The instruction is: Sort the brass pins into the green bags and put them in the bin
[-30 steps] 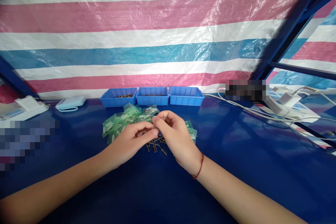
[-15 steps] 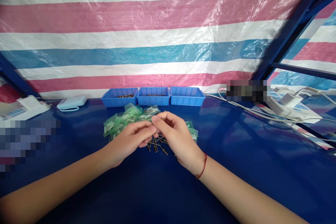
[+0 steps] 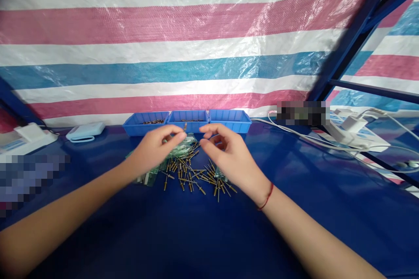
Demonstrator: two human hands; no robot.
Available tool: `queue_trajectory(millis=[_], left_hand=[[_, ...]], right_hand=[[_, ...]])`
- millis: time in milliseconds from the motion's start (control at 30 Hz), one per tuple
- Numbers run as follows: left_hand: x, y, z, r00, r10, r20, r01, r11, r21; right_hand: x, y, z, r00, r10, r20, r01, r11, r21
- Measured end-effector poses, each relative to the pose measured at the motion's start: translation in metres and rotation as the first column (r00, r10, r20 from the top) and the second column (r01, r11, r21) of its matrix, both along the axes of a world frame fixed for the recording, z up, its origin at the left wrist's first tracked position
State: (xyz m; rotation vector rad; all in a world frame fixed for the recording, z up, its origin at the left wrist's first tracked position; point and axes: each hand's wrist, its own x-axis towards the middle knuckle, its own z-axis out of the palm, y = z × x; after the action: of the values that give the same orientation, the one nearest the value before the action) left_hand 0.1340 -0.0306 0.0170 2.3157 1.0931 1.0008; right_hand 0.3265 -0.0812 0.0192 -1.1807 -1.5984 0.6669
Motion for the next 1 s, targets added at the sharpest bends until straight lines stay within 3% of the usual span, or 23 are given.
queue_trajectory(millis=[67, 167, 233, 333, 533, 667, 767, 867, 933, 1000], left_hand=[[-0.001, 0.033, 0.006, 0.981, 0.126, -0.150, -0.099, 0.980, 0.171], [0.001, 0.081, 0.008, 0.957, 0.223, -0.186, -0.184, 0.961, 0.205], [0.004, 0.100, 0.004, 0.940, 0.281, -0.193, -0.239, 0.947, 0.213], [0.007, 0.102, -0.004, 0.930, 0.307, -0.203, -0.262, 0.940, 0.219], [0.002, 0.033, -0.013, 0.960, 0.134, -0.245, -0.090, 0.979, 0.183], [-0.001, -0.011, -0.015, 0.988, 0.026, -0.155, -0.017, 0.998, 0.054], [0.000, -0.030, -0.019, 0.998, 0.056, -0.025, -0.058, 0.993, -0.105], [0.003, -0.038, -0.023, 0.990, 0.059, 0.126, -0.020, 0.957, -0.289], [0.004, -0.041, -0.025, 0.975, 0.035, 0.219, 0.046, 0.934, -0.355], [0.003, -0.042, -0.026, 0.960, 0.030, 0.279, 0.083, 0.920, -0.384]], right_hand=[[0.012, 0.008, -0.002, 0.955, -0.060, 0.289, 0.051, 0.998, 0.040], [0.021, 0.015, -0.011, 0.704, -0.079, 0.706, 0.056, 0.997, 0.055], [0.019, 0.016, -0.019, 0.542, -0.097, 0.835, 0.083, 0.995, 0.061], [0.013, 0.015, -0.025, 0.458, -0.083, 0.885, 0.102, 0.994, 0.040], [0.010, 0.014, -0.025, 0.475, -0.039, 0.879, 0.082, 0.997, 0.000], [0.007, 0.011, -0.026, 0.499, -0.043, 0.865, 0.034, 0.999, 0.030], [-0.001, 0.006, -0.025, 0.674, -0.061, 0.736, -0.009, 0.996, 0.091], [-0.011, -0.001, -0.021, 0.892, 0.035, 0.451, -0.063, 0.997, 0.047], [-0.018, -0.006, -0.019, 0.959, 0.121, 0.257, -0.112, 0.992, -0.052], [-0.022, -0.010, -0.018, 0.976, 0.197, 0.088, -0.181, 0.969, -0.165]])
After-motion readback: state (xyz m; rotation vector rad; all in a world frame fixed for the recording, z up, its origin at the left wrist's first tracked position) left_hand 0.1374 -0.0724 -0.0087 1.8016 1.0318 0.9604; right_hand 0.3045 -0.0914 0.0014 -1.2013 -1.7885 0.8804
